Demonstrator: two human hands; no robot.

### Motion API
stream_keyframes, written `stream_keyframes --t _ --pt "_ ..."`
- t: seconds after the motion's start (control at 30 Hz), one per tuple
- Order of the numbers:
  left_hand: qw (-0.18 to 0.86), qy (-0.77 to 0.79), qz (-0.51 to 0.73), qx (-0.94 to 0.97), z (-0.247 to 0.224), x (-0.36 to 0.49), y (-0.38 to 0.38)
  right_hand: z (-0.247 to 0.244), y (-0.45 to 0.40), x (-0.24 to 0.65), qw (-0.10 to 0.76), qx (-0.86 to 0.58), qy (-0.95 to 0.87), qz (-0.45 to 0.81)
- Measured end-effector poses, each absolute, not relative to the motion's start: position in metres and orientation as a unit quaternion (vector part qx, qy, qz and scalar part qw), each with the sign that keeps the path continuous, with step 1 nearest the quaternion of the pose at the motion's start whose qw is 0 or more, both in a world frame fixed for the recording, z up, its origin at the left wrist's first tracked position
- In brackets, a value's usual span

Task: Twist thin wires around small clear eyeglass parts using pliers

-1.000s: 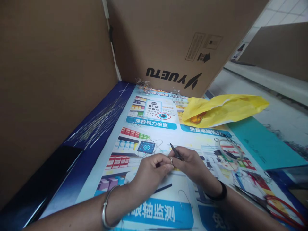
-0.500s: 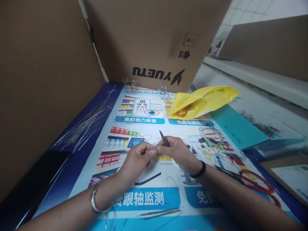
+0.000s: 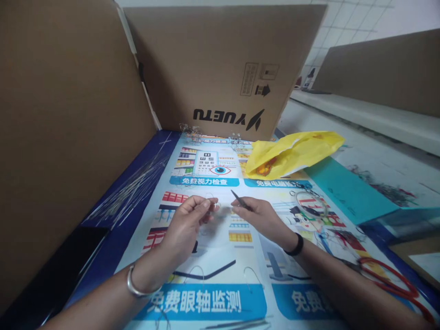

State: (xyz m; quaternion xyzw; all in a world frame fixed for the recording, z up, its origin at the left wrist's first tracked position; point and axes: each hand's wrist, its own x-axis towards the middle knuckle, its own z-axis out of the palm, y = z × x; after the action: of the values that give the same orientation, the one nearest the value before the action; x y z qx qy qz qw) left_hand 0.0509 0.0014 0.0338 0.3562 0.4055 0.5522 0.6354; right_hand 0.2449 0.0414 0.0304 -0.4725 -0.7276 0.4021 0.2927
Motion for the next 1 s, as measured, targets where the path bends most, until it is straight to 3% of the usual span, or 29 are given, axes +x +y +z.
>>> stream_keyframes --t 0.13,0.43,0.73,1.0 --pt "0.603 0.433 0.559 0.369 0.026 0.054 0.001 0.029 0.033 0.236 0.282 -0.482 -0.715 0.42" --pt "0.638 0.386 0.524 0.412 0.023 0.067 -0.01 0.024 0.021 0.225 0.319 -0.468 -0.708 0.422" --pt "0.486 0.504 0.476 0.532 0.033 0.062 -0.008 0.027 0.016 0.222 0.293 -0.457 -0.746 0.385" --pt "0.453 0.518 0.434 0.581 0.031 0.058 -0.005 0.031 0.013 0.222 0.281 -0.426 -0.779 0.365"
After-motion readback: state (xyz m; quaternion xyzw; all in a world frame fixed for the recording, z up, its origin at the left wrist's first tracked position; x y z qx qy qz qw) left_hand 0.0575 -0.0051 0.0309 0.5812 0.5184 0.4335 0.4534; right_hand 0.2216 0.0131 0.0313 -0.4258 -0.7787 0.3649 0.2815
